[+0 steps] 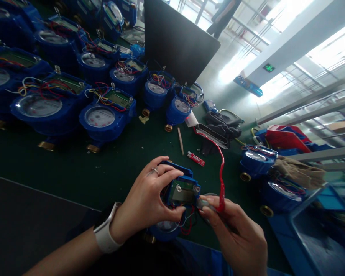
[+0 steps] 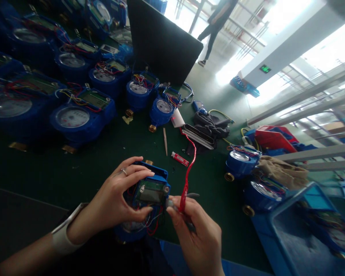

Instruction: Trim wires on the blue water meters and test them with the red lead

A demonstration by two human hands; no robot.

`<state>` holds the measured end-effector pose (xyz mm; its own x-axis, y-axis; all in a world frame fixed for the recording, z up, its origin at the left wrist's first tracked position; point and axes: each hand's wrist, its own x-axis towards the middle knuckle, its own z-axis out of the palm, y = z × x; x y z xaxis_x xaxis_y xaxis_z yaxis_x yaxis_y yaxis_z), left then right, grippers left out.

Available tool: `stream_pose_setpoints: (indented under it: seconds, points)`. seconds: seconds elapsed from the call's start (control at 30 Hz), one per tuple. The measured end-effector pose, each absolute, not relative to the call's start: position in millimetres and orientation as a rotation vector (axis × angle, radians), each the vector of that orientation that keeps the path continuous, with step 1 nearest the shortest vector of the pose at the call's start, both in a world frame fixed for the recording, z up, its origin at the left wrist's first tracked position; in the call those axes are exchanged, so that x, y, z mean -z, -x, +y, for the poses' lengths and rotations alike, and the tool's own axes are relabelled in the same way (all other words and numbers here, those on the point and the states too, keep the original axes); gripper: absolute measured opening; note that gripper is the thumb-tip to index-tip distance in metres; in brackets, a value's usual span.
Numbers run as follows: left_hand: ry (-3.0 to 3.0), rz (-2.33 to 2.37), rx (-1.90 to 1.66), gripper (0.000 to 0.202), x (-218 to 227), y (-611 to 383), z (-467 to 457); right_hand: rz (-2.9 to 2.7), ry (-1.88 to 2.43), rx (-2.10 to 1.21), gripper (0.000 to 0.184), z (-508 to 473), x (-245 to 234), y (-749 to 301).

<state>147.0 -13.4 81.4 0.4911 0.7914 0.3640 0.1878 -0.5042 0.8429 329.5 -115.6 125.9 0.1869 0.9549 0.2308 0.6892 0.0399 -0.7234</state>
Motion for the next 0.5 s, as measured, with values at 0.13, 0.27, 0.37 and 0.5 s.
stream_pose_setpoints:
  seconds: [0.13,0.27,0.37,0.5]
  points:
    - [-1.975,0.801,-1.008,0.06,-80.5,-146.9,-14.2,-1.547,1.722,-0.438,0.012,-115.8,-125.1,-329.8]
    - [-1.976,0.799,-1.006,0.058,-80.7,-147.1,-13.9,-1.537,1.716,-0.448,0.013,-116.1,-124.4,-329.7]
    - [-1.974,0.802,-0.995,0.058,-80.9,-147.2,-13.4,-1.534,1.718,-0.462,0.014,-116.1,-124.1,-330.0]
    - [-1.979,0.802,-1.0,0.059,-80.7,-147.7,-13.2,-1.56,1.714,-0.445,0.013,-115.2,-124.4,-332.0]
